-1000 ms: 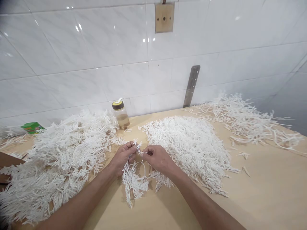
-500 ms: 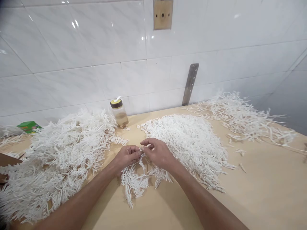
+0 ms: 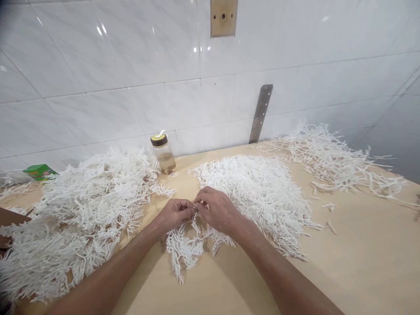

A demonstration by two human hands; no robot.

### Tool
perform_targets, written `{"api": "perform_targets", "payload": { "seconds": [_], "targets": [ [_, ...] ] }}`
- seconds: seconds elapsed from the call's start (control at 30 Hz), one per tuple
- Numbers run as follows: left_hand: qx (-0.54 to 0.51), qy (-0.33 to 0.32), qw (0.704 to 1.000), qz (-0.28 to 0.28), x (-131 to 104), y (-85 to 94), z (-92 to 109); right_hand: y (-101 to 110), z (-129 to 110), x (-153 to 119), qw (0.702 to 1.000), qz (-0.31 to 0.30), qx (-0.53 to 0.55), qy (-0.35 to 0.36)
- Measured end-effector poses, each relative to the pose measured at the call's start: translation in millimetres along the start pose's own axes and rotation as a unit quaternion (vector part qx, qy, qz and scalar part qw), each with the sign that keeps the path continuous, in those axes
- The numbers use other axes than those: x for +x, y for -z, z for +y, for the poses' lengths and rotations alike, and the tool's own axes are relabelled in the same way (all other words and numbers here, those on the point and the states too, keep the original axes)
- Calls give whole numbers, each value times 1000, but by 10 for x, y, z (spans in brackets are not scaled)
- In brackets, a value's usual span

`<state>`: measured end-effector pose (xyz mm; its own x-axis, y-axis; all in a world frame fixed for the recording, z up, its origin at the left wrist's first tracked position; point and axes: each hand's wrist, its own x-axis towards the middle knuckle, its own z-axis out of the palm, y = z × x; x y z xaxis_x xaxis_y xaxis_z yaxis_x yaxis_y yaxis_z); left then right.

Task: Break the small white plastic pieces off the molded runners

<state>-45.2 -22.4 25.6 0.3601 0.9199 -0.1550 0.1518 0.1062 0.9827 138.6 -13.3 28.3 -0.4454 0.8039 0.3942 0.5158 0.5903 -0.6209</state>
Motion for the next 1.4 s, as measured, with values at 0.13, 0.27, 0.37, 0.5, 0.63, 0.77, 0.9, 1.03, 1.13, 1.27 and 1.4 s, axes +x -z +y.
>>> {"api": "perform_targets", "payload": {
  "seconds": [0.13,0.27,0.37,0.5,0.63,0.77,0.9,1.03,1.13,1.27,1.4],
  "targets": [
    [19,-6,1000,-21,6,20,-24,18,-14,-5,999,-18,-29,-42],
    [31,-21,999,-20,9,35,-54,40,-25,0,997,-37,-26,-57],
    [35,-23,999,-30,15,39,-66,65,-46,5,997,-53,-29,-49],
    [20,-15,999,-37,11,36,-33,75,-61,8,996,-57,-34,-56],
    [-23,-1,999,-47,-8,33,25,66,-35,11,998,-38,-17,-54],
    [-43,0,998,-48,-6,29,27,49,-24,3,999,-25,-42,-20],
    [-40,3,999,-29,21,11,-23,10,-45,-10,993,-22,-114,10],
    [-35,10,999,-2,37,-6,-44,-13,-41,-11,990,-31,-137,-7],
    [-47,14,999,-6,26,-4,-18,10,-28,-7,993,-52,-101,-39],
    [-87,9,996,-31,3,8,21,47,-35,2,996,-58,-43,-43],
    [-90,8,995,-42,-1,11,23,18,-52,-4,997,-35,-39,-50]
  ]
}}
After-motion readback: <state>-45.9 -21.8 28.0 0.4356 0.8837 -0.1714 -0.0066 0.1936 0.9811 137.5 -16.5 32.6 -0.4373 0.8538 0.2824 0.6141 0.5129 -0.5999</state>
